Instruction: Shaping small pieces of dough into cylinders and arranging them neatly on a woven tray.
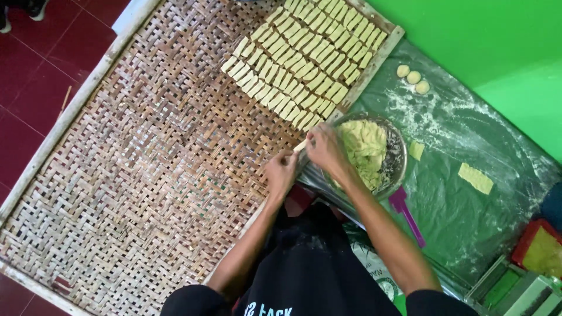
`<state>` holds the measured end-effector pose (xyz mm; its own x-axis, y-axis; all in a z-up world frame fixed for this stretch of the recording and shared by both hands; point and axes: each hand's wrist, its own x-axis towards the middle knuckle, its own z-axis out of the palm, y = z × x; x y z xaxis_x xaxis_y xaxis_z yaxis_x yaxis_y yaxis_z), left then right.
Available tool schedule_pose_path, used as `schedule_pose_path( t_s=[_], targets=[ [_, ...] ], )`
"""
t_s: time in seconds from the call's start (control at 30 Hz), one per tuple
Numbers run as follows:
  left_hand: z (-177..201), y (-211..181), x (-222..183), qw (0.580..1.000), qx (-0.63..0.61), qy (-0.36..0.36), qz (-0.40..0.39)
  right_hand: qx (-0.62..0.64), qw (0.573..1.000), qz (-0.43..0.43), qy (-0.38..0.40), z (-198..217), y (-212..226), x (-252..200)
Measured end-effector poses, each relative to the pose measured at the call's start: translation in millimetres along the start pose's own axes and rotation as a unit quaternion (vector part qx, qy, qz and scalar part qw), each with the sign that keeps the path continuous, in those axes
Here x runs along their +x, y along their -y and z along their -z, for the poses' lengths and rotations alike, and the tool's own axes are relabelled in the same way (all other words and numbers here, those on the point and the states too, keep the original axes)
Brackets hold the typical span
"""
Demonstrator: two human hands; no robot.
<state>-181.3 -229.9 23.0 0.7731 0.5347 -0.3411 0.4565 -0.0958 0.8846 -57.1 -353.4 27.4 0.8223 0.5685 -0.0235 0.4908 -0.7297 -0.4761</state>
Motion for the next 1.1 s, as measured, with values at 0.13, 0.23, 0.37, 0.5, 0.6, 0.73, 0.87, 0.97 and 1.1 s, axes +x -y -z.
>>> schedule_pose_path(
  t_s=[0.13, 0.23, 0.37, 0.5, 0.6, 0.73, 0.87, 0.97, 1.1],
  targets=[
    [-21, 1, 12, 0.996, 0.085, 0.026, -0.019, -0.157, 0.986, -0.030, 0.045, -26, -18, 31],
    [-23, 2, 14, 0.991, 0.130, 0.013, -0.035, -0.192, 0.979, -0.030, 0.067, -21, -9, 38],
    [-23, 6, 10, 0.983, 0.173, 0.004, -0.056, -0.199, 0.977, -0.033, 0.072, -14, 5, 35],
    [-21, 5, 7, 0.976, 0.206, 0.014, -0.064, -0.234, 0.970, -0.017, 0.066, -57, -37, 34],
    [-8, -7, 3, 0.984, 0.163, 0.024, -0.062, -0.235, 0.970, -0.015, 0.065, -81, -57, 32],
    [6, -12, 3, 0.990, 0.130, 0.046, -0.038, -0.226, 0.972, -0.012, 0.061, -54, -35, 34],
    [9, 11, 8, 0.993, 0.104, 0.051, -0.013, -0.230, 0.971, -0.006, 0.064, -45, -32, 36],
    [16, 3, 9, 0.991, 0.124, 0.045, 0.000, -0.231, 0.971, -0.008, 0.062, -62, -47, 36],
    [14, -9, 18, 0.988, 0.113, 0.064, -0.086, -0.226, 0.972, -0.015, 0.067, -91, -72, 40]
  ],
)
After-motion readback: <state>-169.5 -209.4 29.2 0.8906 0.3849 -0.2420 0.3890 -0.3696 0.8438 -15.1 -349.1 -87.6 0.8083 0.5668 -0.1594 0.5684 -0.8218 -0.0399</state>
